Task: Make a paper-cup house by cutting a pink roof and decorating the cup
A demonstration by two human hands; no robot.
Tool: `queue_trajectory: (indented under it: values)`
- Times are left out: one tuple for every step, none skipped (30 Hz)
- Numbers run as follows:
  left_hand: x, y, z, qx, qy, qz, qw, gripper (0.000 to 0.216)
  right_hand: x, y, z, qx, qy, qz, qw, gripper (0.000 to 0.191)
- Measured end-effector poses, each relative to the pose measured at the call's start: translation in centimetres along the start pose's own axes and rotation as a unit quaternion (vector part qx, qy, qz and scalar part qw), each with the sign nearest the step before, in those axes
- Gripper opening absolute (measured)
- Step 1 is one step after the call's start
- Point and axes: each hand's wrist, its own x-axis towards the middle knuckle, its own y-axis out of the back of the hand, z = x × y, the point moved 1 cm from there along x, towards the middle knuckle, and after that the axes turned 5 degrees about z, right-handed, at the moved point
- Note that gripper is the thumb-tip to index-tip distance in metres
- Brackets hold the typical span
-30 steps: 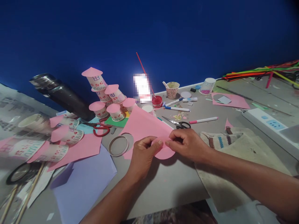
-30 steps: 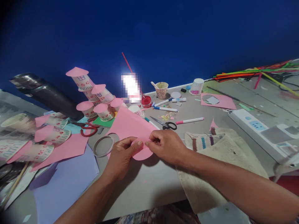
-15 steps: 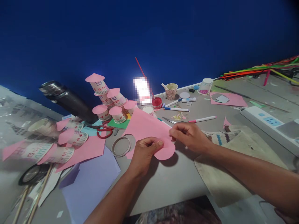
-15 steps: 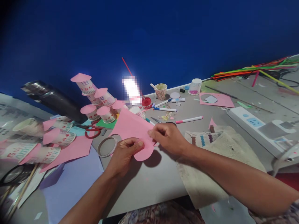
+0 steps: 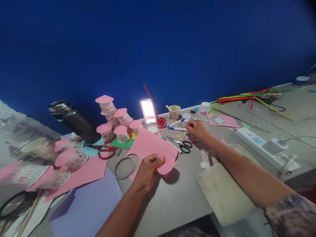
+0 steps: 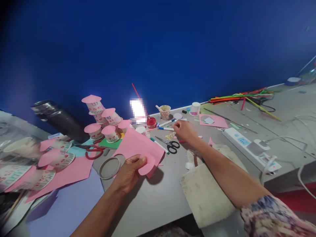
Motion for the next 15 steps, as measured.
queue_trajectory:
  values:
    - [0.0,0.0,-0.1,0.005,-0.001,-0.005,1.0,0.05,1.1,0.0,0.4,-0.005,-0.008,0.017,1.0,0.016]
    - [-0.1,0.0,-0.2,0.012,-0.003,-0.013,1.0,0.05,2.2,0.0,0.8,-0.007,-0.017,0.031,0.999,0.018]
    - [-0.1,0.0,-0.3,0.021,-0.004,-0.021,1.0,0.05,3.5,0.2,1.2,-0.005,-0.023,0.046,0.999,0.019]
    - [-0.2,0.0,-0.5,0.032,-0.007,-0.029,0.999,0.05,4.7,0.5,1.5,-0.002,-0.03,0.06,0.998,0.021]
    - [-0.2,0.0,-0.6,0.044,-0.008,-0.036,0.998,0.05,5.9,0.9,1.7,0.002,-0.036,0.075,0.997,0.023]
    - [-0.2,0.1,-0.7,0.056,-0.008,-0.04,0.998,0.05,6.9,1.4,1.9,0.008,-0.041,0.089,0.995,0.026]
    - [-0.2,0.1,-0.9,0.067,-0.005,-0.044,0.997,0.051,7.8,1.9,2.0,0.012,-0.043,0.102,0.994,0.029]
    - [-0.2,0.1,-0.9,0.074,-0.002,-0.047,0.996,0.051,8.5,2.5,2.0,0.017,-0.042,0.113,0.992,0.032]
    - [-0.1,0.1,-1.0,0.077,0.002,-0.049,0.996,0.052,8.9,3.1,1.9,0.021,-0.04,0.121,0.992,0.035]
    - [-0.1,0.1,-1.0,0.077,0.005,-0.049,0.996,0.052,9.0,3.6,1.9,0.024,-0.035,0.124,0.991,0.038]
    - [-0.1,0.1,-1.0,0.075,0.006,-0.048,0.996,0.052,8.8,4.0,1.9,0.024,-0.029,0.123,0.992,0.039]
    - [0.0,0.2,-0.9,0.072,0.007,-0.048,0.996,0.052,8.4,4.3,1.9,0.021,-0.023,0.118,0.993,0.039]
    - [0.0,0.2,-0.9,0.072,0.008,-0.047,0.996,0.051,8.0,4.6,2.0,0.014,-0.019,0.108,0.994,0.039]
    - [0.0,0.2,-0.9,0.075,0.009,-0.048,0.996,0.05,7.5,4.7,2.3,0.002,-0.017,0.095,0.995,0.036]
    - [0.0,0.3,-0.9,0.08,0.01,-0.051,0.995,0.049,7.0,4.8,2.6,-0.014,-0.019,0.08,0.997,0.032]
